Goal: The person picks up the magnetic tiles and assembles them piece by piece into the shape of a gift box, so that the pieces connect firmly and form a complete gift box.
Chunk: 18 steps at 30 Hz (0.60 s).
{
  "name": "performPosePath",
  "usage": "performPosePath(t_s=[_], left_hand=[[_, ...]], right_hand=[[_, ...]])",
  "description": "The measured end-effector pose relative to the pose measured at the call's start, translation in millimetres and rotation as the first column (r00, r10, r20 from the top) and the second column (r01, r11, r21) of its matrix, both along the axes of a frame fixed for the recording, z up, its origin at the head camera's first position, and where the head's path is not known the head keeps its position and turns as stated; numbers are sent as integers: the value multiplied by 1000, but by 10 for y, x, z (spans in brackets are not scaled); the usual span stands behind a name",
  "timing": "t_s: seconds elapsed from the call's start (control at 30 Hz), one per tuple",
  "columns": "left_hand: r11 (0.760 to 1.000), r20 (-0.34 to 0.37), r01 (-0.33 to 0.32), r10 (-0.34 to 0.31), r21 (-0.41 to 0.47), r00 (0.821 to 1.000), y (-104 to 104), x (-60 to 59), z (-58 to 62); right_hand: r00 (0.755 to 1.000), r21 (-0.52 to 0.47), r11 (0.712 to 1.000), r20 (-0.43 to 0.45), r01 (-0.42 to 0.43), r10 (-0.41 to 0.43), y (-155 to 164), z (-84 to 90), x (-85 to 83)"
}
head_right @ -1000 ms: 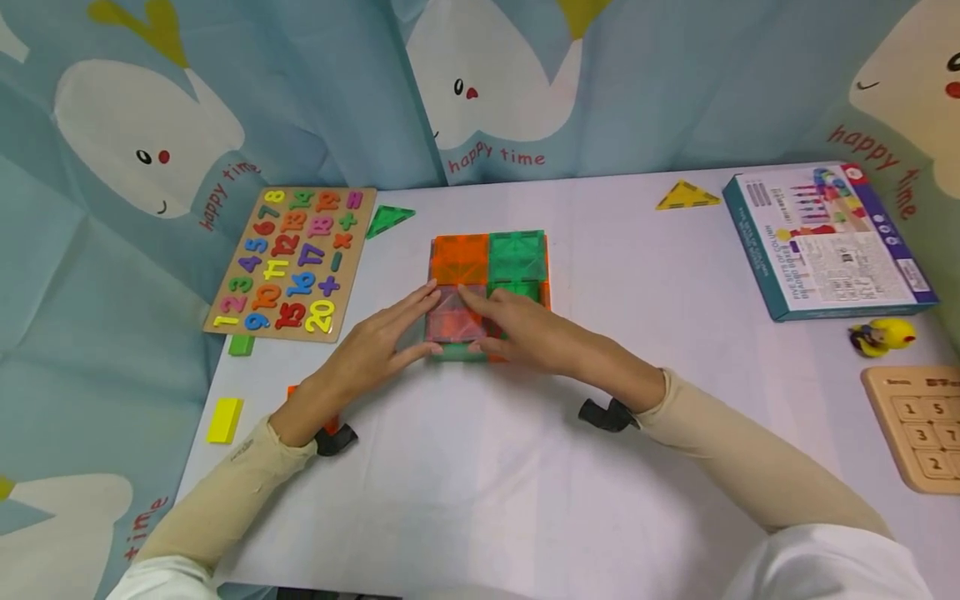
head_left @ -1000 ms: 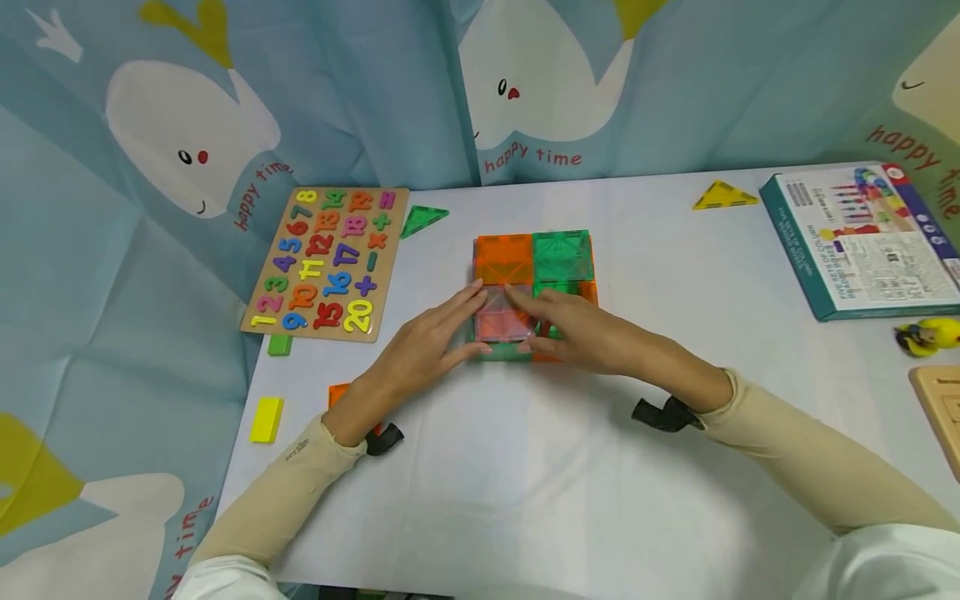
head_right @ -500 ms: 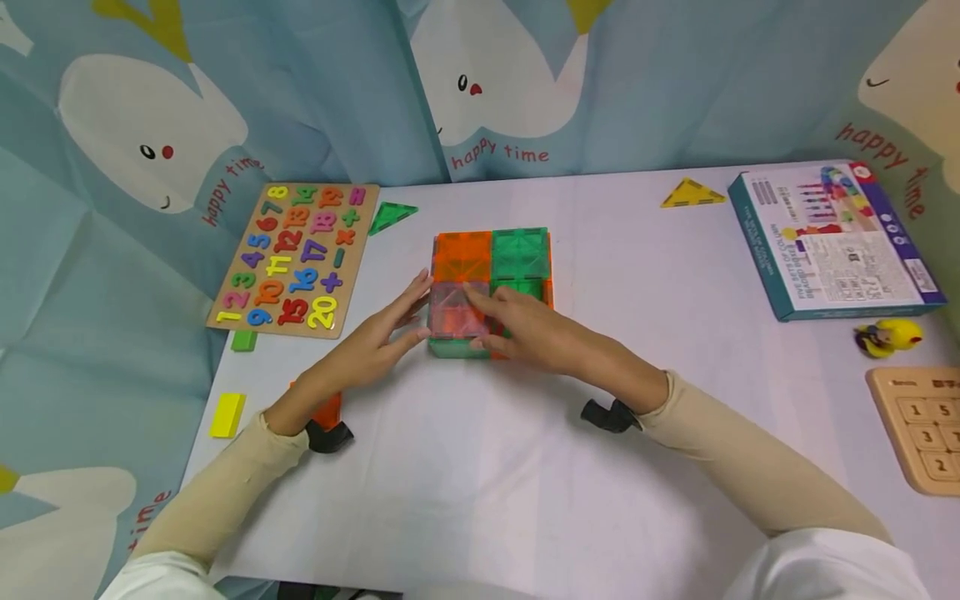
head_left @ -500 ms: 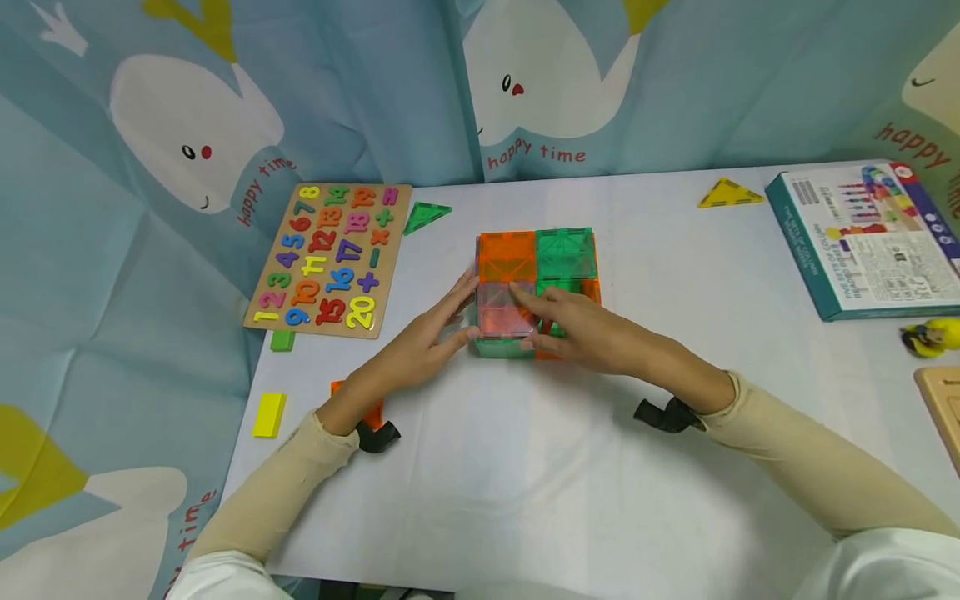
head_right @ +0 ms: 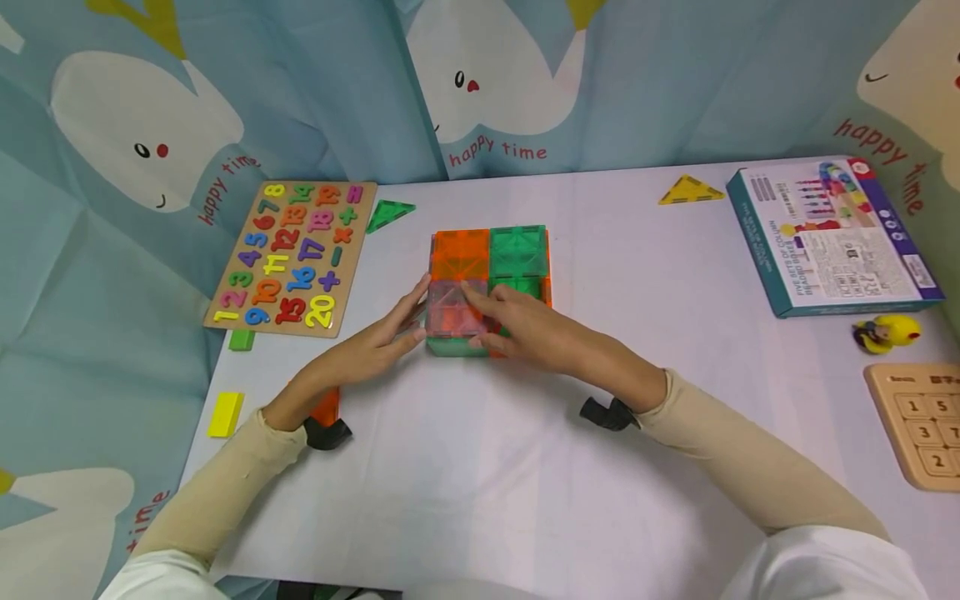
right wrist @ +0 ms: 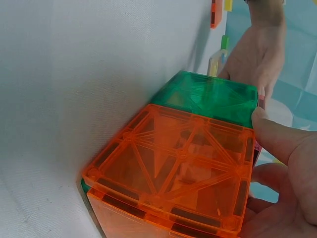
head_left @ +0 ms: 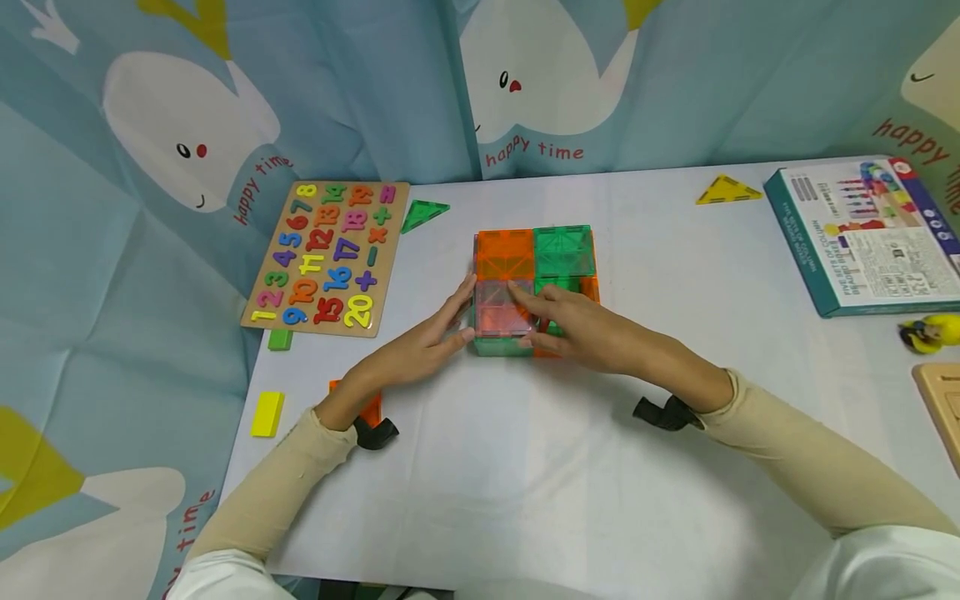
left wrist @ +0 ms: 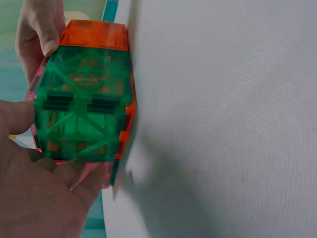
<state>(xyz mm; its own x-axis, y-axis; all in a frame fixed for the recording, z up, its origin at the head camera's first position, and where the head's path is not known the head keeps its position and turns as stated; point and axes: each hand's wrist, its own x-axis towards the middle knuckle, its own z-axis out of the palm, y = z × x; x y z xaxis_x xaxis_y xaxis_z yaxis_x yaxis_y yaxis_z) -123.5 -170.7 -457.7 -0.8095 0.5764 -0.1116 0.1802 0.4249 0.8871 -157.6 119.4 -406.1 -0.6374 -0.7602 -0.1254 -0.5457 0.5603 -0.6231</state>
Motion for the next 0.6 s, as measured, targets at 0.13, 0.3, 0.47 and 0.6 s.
performPosePath(t_s=[0.13,0.3,0.47,0.6], left_hand=[[1000,25,11,-11,6,1000,9,10,-2],[1000,30,6,-7,20,1000,35,43,7],[1000,6,-4,4,10,1000,58,57,20],[1000,-16,-16,16,14,1000,81,46,50]], right_hand=[[1000,1,1000,-3,-3,3,1,-2,-2],[1000,-2,1000,-4,-8,8,2,-10,9],[1000,-12,1000,-10,-16,16,-3,-12,13],[1000,-19,1000,-16,-14,13,-12,-17,3]])
